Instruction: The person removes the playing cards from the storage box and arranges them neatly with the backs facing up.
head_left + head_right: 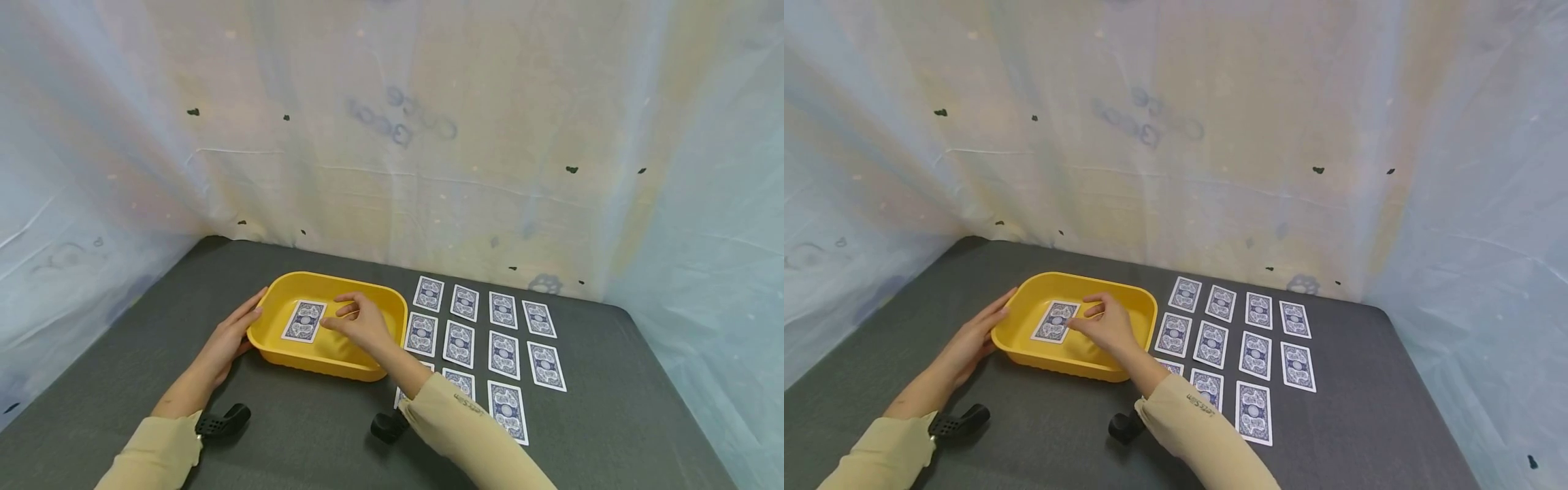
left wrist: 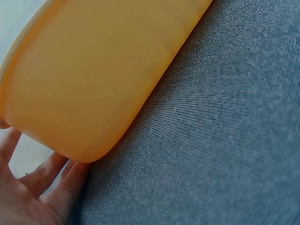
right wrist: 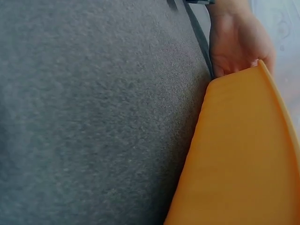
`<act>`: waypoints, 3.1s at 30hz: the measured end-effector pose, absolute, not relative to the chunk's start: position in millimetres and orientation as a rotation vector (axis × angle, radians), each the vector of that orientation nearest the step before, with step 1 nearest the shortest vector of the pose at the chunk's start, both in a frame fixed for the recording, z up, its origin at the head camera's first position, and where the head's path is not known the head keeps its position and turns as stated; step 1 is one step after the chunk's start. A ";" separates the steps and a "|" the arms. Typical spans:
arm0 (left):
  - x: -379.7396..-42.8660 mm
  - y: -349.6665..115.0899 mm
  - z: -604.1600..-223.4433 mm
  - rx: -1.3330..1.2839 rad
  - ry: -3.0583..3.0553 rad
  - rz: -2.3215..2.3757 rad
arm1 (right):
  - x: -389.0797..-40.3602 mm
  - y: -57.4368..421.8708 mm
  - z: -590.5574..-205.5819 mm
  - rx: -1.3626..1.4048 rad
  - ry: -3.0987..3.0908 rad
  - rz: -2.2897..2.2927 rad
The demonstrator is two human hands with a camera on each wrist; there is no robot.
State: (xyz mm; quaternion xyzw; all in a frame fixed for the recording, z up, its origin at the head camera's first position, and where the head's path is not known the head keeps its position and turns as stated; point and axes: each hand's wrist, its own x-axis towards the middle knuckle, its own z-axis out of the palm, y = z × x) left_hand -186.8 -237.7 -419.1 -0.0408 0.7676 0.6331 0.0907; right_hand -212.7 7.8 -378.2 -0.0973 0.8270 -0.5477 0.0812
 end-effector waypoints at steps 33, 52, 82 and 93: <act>-187.9 -237.7 -418.6 -0.106 2.283 1.887 | -240.4 -32.0 -381.6 -0.066 2.619 -1.103; -186.7 -236.3 -418.3 -0.146 2.273 1.886 | -239.1 -53.4 -386.2 -0.023 2.797 -0.769; -185.4 -237.7 -420.0 -0.090 2.270 1.911 | -231.7 -46.7 -389.8 0.034 2.736 -1.305; -186.1 -237.9 -420.3 -0.097 2.249 1.930 | -223.7 -32.8 -388.4 0.038 2.630 -1.521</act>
